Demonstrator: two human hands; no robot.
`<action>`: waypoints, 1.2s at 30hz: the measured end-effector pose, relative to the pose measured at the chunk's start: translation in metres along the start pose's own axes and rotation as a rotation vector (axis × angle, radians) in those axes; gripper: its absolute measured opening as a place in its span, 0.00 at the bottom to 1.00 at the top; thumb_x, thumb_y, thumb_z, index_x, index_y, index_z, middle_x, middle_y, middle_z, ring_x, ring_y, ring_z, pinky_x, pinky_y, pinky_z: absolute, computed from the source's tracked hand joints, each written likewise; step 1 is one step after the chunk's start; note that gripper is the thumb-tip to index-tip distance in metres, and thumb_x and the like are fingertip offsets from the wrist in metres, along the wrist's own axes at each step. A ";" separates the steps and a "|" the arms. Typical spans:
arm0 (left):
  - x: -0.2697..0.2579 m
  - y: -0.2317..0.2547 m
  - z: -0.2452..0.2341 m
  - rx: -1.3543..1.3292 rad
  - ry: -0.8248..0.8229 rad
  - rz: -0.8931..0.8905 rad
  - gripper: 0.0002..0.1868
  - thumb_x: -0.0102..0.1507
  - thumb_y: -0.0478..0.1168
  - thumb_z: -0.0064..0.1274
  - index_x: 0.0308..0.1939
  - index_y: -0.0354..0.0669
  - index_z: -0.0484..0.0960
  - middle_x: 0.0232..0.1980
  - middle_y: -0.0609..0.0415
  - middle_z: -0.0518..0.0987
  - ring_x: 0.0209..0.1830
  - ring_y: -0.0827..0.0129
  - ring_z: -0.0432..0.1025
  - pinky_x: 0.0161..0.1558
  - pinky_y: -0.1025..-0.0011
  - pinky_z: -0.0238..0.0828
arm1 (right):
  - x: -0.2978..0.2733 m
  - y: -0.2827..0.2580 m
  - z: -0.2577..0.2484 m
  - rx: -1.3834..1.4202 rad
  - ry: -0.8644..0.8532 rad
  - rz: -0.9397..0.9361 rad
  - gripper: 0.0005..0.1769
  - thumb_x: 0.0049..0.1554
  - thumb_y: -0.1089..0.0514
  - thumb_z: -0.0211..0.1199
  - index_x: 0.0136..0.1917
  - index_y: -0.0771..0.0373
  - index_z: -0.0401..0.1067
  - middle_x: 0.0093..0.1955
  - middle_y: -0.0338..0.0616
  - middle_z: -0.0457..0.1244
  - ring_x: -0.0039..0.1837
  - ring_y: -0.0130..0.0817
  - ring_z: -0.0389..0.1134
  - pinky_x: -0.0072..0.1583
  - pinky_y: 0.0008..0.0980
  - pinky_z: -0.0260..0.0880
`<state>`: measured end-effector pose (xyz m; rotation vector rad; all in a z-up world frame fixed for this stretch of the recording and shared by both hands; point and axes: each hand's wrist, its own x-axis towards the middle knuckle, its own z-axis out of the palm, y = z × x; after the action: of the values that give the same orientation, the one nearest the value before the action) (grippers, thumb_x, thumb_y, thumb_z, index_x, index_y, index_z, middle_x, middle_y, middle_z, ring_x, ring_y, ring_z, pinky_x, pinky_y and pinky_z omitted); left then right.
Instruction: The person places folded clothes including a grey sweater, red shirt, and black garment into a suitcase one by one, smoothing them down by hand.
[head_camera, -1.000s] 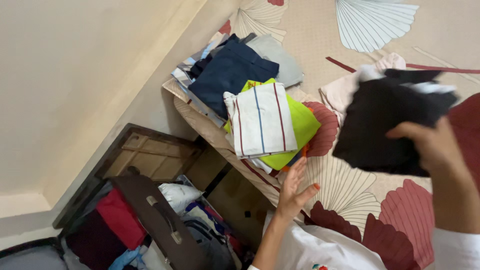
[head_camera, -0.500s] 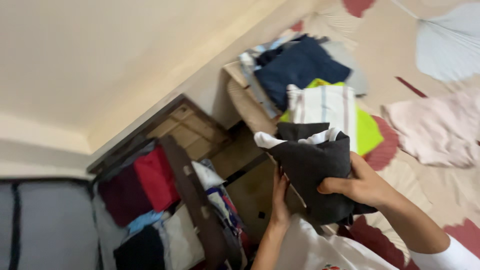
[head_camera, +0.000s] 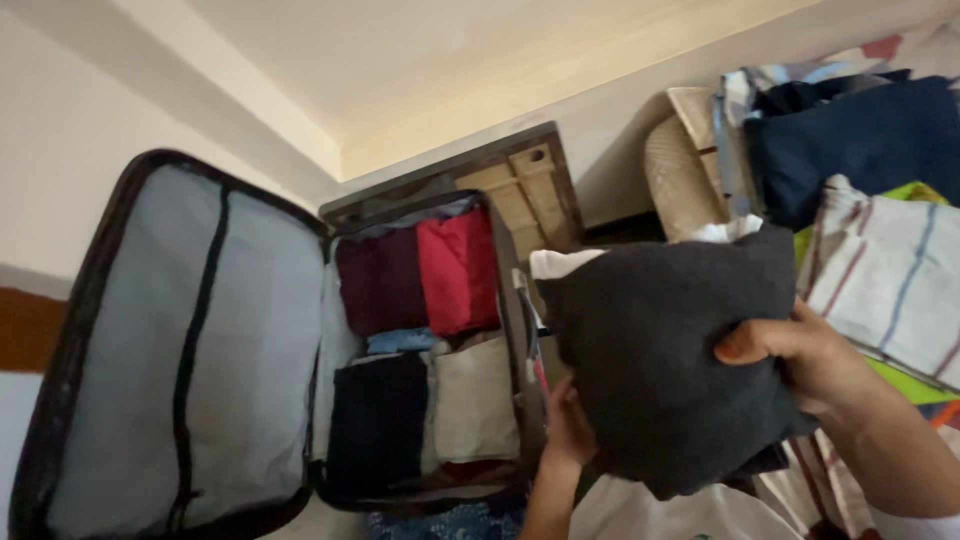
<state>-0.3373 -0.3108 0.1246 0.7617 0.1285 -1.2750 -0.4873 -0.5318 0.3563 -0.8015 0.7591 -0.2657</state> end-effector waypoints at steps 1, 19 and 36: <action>-0.007 0.010 -0.011 -0.033 0.063 0.094 0.35 0.63 0.58 0.47 0.70 0.44 0.73 0.71 0.49 0.74 0.71 0.55 0.67 0.71 0.58 0.60 | 0.006 0.002 0.008 -0.007 -0.009 0.001 0.36 0.34 0.70 0.57 0.60 0.75 0.72 0.48 0.57 0.71 0.46 0.49 0.74 0.50 0.43 0.75; -0.112 0.200 -0.096 -0.318 0.206 0.536 0.28 0.64 0.48 0.54 0.59 0.27 0.76 0.55 0.40 0.80 0.51 0.52 0.75 0.54 0.60 0.71 | 0.162 0.138 0.090 -0.153 -0.092 0.284 0.32 0.47 0.54 0.64 0.64 0.70 0.71 0.58 0.56 0.68 0.56 0.49 0.69 0.58 0.47 0.71; -0.127 0.193 0.018 -0.080 0.359 0.771 0.31 0.56 0.34 0.59 0.65 0.44 0.73 0.57 0.47 0.79 0.52 0.57 0.77 0.52 0.56 0.77 | 0.056 0.150 0.193 -1.036 -0.668 -0.859 0.79 0.28 0.43 0.89 0.79 0.67 0.42 0.81 0.61 0.45 0.81 0.54 0.44 0.76 0.52 0.42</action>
<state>-0.2111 -0.2016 0.2856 0.8517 0.1535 -0.3956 -0.3208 -0.3506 0.3053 -2.0645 -0.1984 -0.3308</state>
